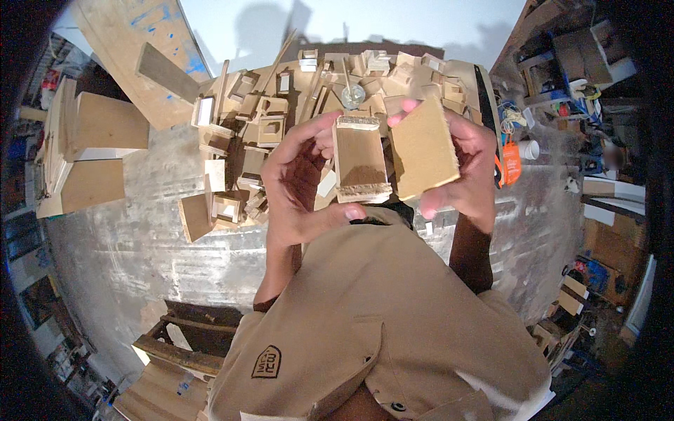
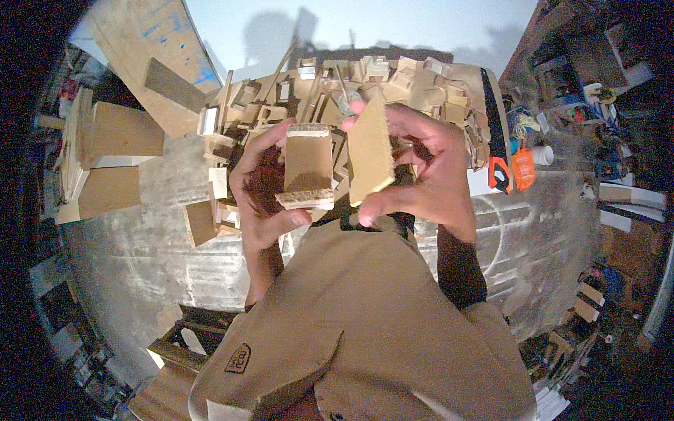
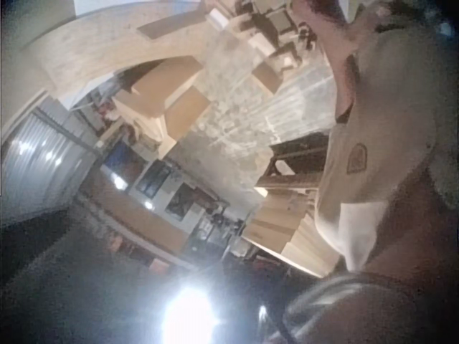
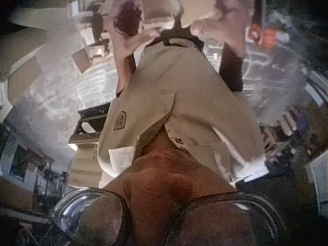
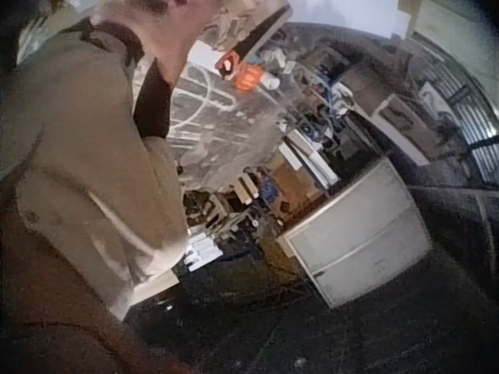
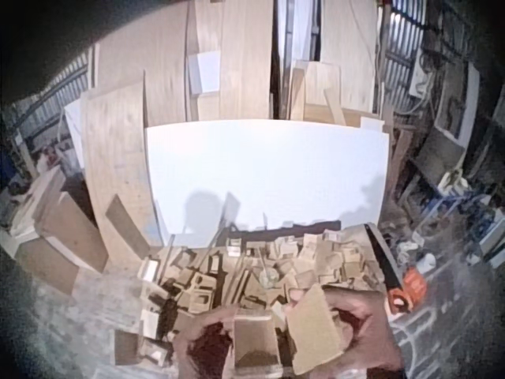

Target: The person constructs small wooden boxes by hand. The person applies adhesive to joint edges, fits various precut wooden segments together to form boxes, and utilizes a hand saw to shorten a thin piece of wood used in the assembly.

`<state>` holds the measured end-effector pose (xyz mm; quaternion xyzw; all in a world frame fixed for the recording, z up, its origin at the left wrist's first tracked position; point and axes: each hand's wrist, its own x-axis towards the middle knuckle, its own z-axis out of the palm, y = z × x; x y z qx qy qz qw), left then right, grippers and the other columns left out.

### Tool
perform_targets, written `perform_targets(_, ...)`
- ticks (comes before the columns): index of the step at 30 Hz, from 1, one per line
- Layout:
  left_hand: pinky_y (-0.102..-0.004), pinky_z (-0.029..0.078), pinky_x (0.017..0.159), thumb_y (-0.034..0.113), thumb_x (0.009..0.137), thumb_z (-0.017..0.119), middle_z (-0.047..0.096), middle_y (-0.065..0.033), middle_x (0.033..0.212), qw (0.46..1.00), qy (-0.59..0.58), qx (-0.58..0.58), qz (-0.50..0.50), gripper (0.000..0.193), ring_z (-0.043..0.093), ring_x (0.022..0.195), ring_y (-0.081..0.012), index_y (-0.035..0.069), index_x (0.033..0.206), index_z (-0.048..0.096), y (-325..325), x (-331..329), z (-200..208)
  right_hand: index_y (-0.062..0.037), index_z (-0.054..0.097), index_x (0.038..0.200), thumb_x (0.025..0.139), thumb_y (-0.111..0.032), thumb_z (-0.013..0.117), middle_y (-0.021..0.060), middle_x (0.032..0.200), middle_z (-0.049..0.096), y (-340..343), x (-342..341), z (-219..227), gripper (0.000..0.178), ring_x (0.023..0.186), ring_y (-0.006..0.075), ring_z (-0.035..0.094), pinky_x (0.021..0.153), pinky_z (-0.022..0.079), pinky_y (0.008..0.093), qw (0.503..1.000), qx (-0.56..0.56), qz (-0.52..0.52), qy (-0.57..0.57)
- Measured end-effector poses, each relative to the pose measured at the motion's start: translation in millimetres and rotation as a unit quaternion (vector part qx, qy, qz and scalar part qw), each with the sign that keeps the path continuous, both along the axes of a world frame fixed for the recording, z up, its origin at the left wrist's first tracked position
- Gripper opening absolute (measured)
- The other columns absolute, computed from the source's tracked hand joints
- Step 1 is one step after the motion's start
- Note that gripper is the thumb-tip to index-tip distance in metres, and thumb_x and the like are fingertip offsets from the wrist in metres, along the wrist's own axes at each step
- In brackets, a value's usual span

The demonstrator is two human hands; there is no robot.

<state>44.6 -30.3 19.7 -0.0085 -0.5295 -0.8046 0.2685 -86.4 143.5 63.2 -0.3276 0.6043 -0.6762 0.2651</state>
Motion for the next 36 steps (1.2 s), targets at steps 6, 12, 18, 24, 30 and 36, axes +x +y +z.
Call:
perform_targets(6,-0.0351,0.043,0.101,0.007,0.061,0.089,0.063,-0.0142,0.119,0.999,-0.025,0.032,-0.01,0.088,0.06,0.111,-0.0203,-0.009,0.135,0.045,1,1,6,0.0016,0.06,0.125,0.048,-0.008,0.095,0.011,0.114,0.066,-7,2,8,0.085,0.1,0.0164,0.065,0.077,0.059,0.0288,0.999,0.035,-0.028,-0.012)
perform_targets(12,-0.0364,0.044,0.101,0.006,0.063,0.087,0.063,-0.0175,0.119,0.999,-0.038,0.033,-0.005,0.087,0.061,0.111,-0.0227,-0.011,0.136,0.044,2,-2,8,-0.0002,0.061,0.125,0.05,-0.007,0.094,0.0084,0.106,0.067,-10,5,13,0.083,0.096,0.0131,0.063,0.074,0.059,0.0257,0.998,0.034,-0.043,-0.031)
perform_targets(18,-0.0364,0.043,0.103,0.005,0.063,0.087,0.062,-0.0194,0.121,0.999,-0.037,0.023,0.001,0.087,0.061,0.112,-0.0232,-0.014,0.135,0.043,2,-3,8,0.0109,0.051,0.131,0.046,-0.02,0.097,0.0183,0.125,0.061,-9,2,13,0.102,0.113,0.0196,0.06,0.099,0.048,0.033,0.996,0.084,-0.018,-0.011)
perform_targets(24,-0.0366,0.045,0.102,0.003,0.06,0.088,0.06,-0.0202,0.123,0.999,-0.034,0.003,0.005,0.088,0.061,0.112,-0.023,-0.013,0.135,0.044,3,-3,8,0.0068,0.053,0.131,0.047,-0.014,0.095,0.0146,0.12,0.063,-11,6,10,0.095,0.109,0.0173,0.061,0.092,0.051,0.0316,0.998,0.052,-0.014,-0.033)
perform_targets(30,-0.037,0.045,0.101,0.003,0.061,0.088,0.061,-0.0197,0.121,0.999,-0.018,-0.032,0.0,0.087,0.061,0.112,-0.023,-0.013,0.135,0.045,1,-5,7,0.0,0.057,0.13,0.051,-0.001,0.091,0.0103,0.111,0.064,-11,7,11,0.086,0.101,0.0147,0.062,0.079,0.058,0.0296,0.999,0.033,-0.018,-0.039)
perform_targets(36,-0.0366,0.045,0.101,0.002,0.062,0.088,0.063,-0.018,0.119,0.999,-0.021,-0.023,-0.019,0.085,0.061,0.112,-0.0228,-0.011,0.135,0.045,2,-4,7,0.0044,0.058,0.126,0.053,0.003,0.09,0.012,0.114,0.064,-9,7,6,0.08,0.103,0.017,0.062,0.08,0.059,0.0312,0.996,0.034,-0.03,-0.08)
